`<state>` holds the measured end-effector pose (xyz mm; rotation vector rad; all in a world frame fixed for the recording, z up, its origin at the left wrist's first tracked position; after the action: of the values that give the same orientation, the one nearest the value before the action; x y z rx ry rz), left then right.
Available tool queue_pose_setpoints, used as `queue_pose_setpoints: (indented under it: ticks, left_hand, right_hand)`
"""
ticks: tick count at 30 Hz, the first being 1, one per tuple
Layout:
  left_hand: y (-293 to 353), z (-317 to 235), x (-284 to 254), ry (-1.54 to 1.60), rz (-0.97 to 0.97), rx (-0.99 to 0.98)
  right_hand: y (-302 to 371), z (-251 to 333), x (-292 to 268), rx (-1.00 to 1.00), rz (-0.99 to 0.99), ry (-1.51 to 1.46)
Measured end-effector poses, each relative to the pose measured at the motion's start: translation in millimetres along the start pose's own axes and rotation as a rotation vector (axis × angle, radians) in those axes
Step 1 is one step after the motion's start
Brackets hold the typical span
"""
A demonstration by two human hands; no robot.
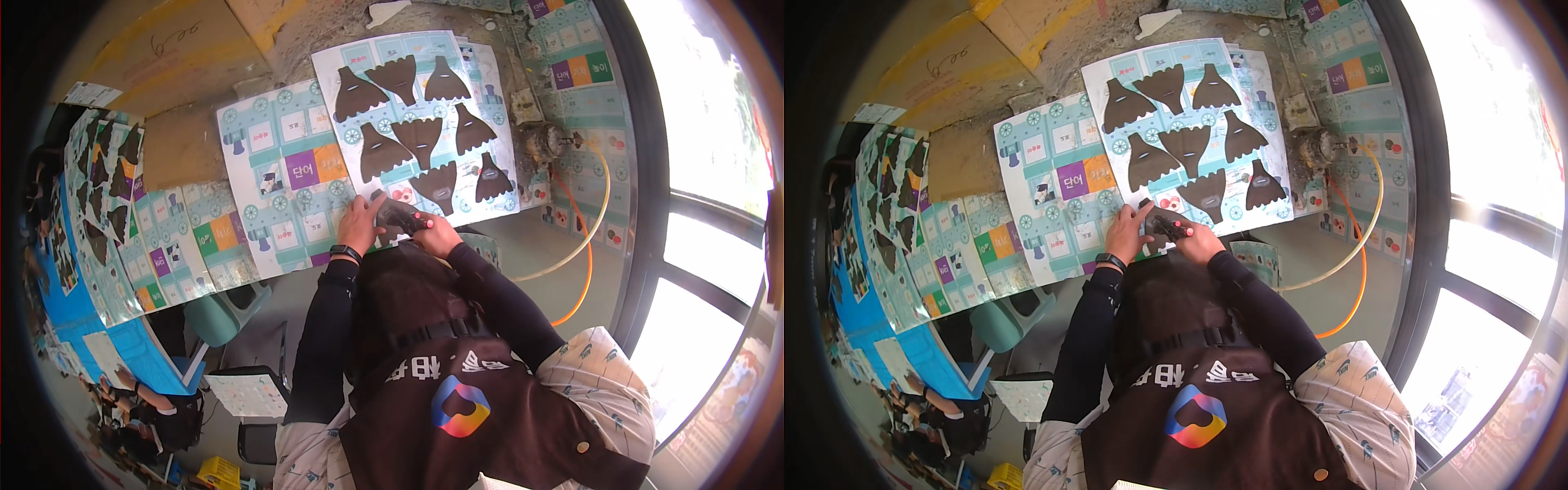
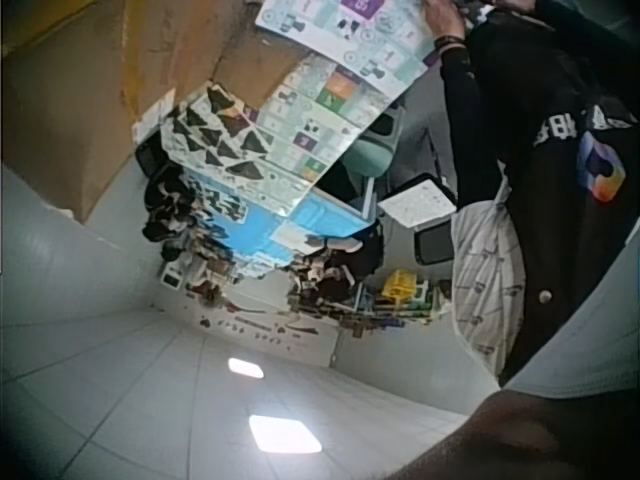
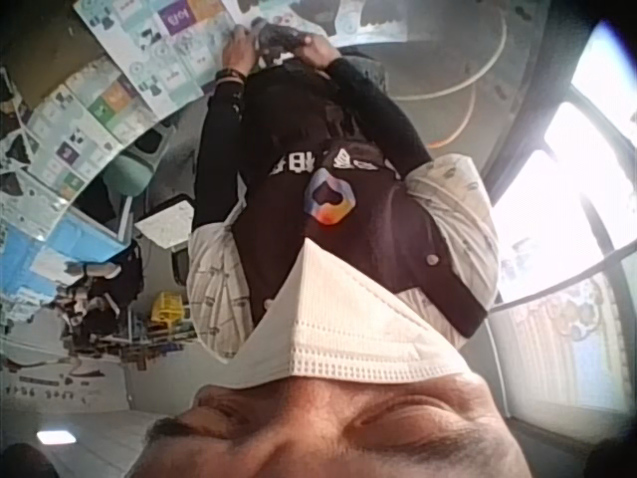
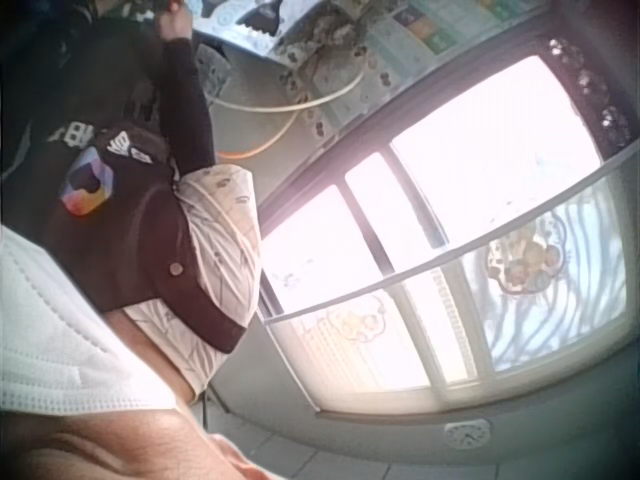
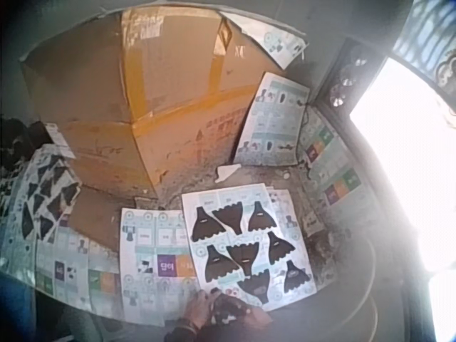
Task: Applying glue to shoe components and organizing them for production.
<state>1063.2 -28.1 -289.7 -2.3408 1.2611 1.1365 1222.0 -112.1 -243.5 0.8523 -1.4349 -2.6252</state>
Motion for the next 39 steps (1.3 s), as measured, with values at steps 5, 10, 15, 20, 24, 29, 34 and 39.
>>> queue_pose_setpoints:
  ticks: [5,10,15,20,24,29,34,39]
  left_hand:
    - [0,-1,-1,0.015,0.009,0.002]
    - [-1,-3,-2,-0.005,0.013,0.015]
    - [-3,-1,-5,-0.013,0.037,-0.014]
    - [-41,26,-50,0.087,-0.261,-0.03]
    - [-91,45,-73,-0.059,-0.167,0.045]
    - [-107,56,-72,-0.073,-0.028,0.001]
    - [-105,59,-67,-0.022,-0.036,-0.018]
    - [-105,58,-68,-0.025,-0.054,-0.009]
  right_hand:
    - [8,-10,-19,0.097,-0.07,-0.028]
    - [1,-9,-20,0.082,-0.076,-0.067]
    - [3,5,-19,-0.022,0.005,-0.194]
    - [-10,28,-52,0.032,-0.043,-0.441]
    - [-40,59,-66,0.057,-0.12,-0.443]
    - [-63,81,-71,0.08,-0.191,-0.347]
    - [-69,86,-68,0.135,-0.147,-0.456]
    - [-73,92,-58,0.109,-0.085,-0.342]
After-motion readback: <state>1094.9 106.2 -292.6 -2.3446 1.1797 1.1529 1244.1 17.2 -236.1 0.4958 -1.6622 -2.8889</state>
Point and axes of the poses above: each hand's wrist, its own y-axis away from the middle knuckle, its own x-axis out of the palm, z = x × y, the point moved 5 cm from there along -y, towards the middle knuckle, and after that the axes turned 14 degrees about x, right-handed, at the moved point
